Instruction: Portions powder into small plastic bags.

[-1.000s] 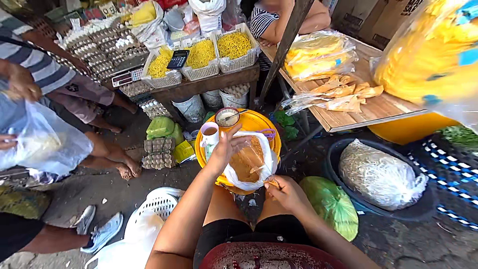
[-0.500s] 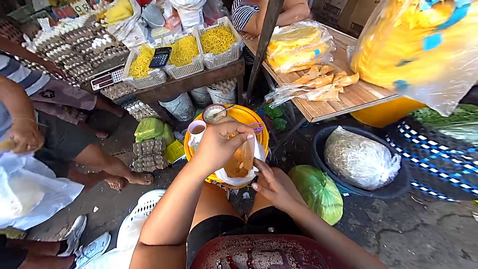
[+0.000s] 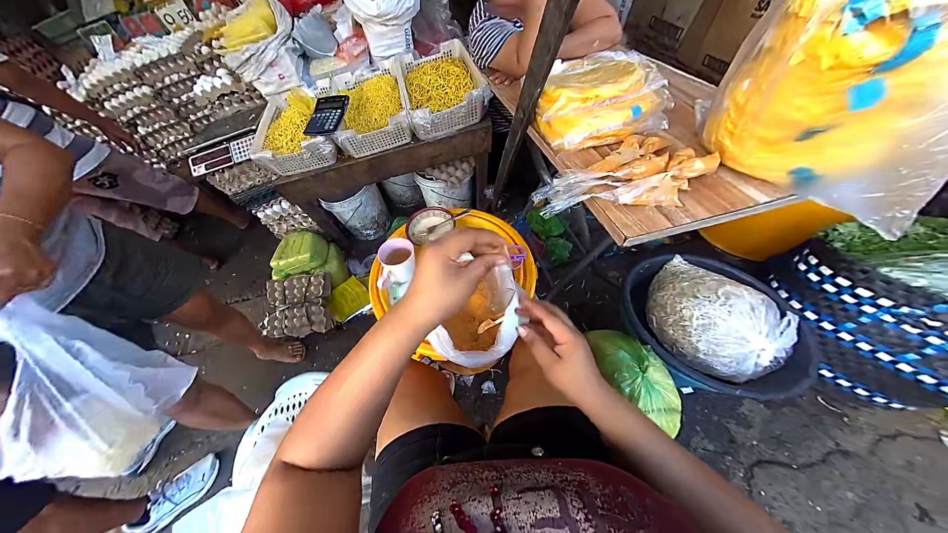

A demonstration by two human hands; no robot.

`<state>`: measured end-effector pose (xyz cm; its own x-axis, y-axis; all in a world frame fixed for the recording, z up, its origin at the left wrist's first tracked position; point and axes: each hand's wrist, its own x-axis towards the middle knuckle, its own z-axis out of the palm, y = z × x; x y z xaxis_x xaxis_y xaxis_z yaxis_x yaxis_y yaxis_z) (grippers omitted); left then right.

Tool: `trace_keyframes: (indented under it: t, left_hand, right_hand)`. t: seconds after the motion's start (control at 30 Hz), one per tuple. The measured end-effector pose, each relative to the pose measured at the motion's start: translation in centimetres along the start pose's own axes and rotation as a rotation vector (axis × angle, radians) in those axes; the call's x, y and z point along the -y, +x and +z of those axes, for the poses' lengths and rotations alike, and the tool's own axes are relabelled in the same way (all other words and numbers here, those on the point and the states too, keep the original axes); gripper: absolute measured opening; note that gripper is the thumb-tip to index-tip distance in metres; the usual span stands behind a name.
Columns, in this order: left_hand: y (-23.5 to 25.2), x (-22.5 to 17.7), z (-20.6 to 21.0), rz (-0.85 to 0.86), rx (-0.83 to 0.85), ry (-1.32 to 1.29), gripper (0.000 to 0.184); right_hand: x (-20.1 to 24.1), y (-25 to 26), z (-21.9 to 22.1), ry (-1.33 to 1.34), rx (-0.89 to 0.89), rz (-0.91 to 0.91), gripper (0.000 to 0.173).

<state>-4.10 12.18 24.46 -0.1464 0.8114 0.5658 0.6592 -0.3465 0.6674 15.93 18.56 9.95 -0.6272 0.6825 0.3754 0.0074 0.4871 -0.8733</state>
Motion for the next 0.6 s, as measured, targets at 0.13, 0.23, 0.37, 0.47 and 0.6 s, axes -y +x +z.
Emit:
trace_keyframes:
  t: [0.13,0.23,0.37,0.47,0.6]
  left_hand:
    - [-0.1,-0.7,1.5,0.042,0.058,-0.084,0.016]
    - [0.0,-1.0,2.1,-0.006,0.042,-0.084,0.024]
    - [0.0,-0.7,2.6,-0.084,0.000,-0.091,0.027]
    - [-0.3,-0.4,2.7,-0.064,-0.032,-0.080,0.030]
    - [-1.1,-0.1,3.2,-0.120,-0.033,-0.105,0.043]
  right_hand:
    - [1.2,2.1,-1.6,0.056,0.162,0.104,0.043]
    - [1.2,2.0,-2.0,0.064,0.269,0.206,0.027]
    - [-0.2,0.7,-0.8,0.122,0.264,0.255,0.024]
    - [-0.5,-0.6,0.6,0.196,0.198,0.246,0.020]
    - [0.2,-0.5,0.8,0.184,0.245,0.339,0.018]
